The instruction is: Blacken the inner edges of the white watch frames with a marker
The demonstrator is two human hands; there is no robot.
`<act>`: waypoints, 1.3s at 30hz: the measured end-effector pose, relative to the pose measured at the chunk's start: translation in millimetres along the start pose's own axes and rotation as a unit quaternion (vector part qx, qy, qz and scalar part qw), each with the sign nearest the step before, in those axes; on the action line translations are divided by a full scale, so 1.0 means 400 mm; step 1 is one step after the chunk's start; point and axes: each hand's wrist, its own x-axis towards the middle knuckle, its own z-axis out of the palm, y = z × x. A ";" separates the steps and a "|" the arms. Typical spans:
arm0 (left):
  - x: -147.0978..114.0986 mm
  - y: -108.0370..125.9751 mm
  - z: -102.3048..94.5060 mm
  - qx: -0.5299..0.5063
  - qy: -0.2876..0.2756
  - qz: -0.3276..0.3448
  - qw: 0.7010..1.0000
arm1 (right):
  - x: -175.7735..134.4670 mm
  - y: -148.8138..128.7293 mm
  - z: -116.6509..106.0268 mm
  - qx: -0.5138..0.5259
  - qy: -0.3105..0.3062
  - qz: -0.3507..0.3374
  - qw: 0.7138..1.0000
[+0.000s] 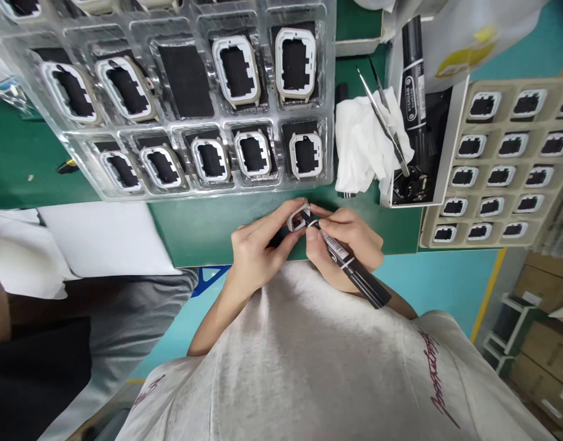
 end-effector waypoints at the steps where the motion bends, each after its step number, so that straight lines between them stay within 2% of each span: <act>1: 0.000 0.001 0.000 0.001 -0.001 0.001 1.000 | 0.000 0.000 0.000 -0.001 0.002 0.000 1.000; 11: 0.002 0.003 -0.001 0.010 0.004 0.015 1.000 | 0.003 -0.001 -0.003 -0.032 -0.007 -0.006 0.999; 19: 0.001 0.000 0.000 -0.013 0.001 -0.001 1.000 | 0.003 0.002 0.001 -0.024 0.001 -0.012 1.000; 24: 0.000 -0.001 0.000 -0.005 -0.004 -0.009 1.000 | 0.003 -0.002 -0.007 -0.042 -0.022 0.004 0.999; 29: 0.002 0.001 0.001 0.002 -0.002 -0.005 1.000 | 0.007 -0.003 -0.010 -0.028 -0.010 -0.006 1.000; 32: 0.004 0.002 0.001 -0.002 0.002 0.001 1.000 | 0.010 -0.003 -0.013 -0.028 -0.030 -0.005 0.999; 39: 0.001 -0.004 0.000 -0.010 -0.001 -0.019 1.000 | 0.008 -0.003 -0.005 -0.022 -0.011 0.001 1.000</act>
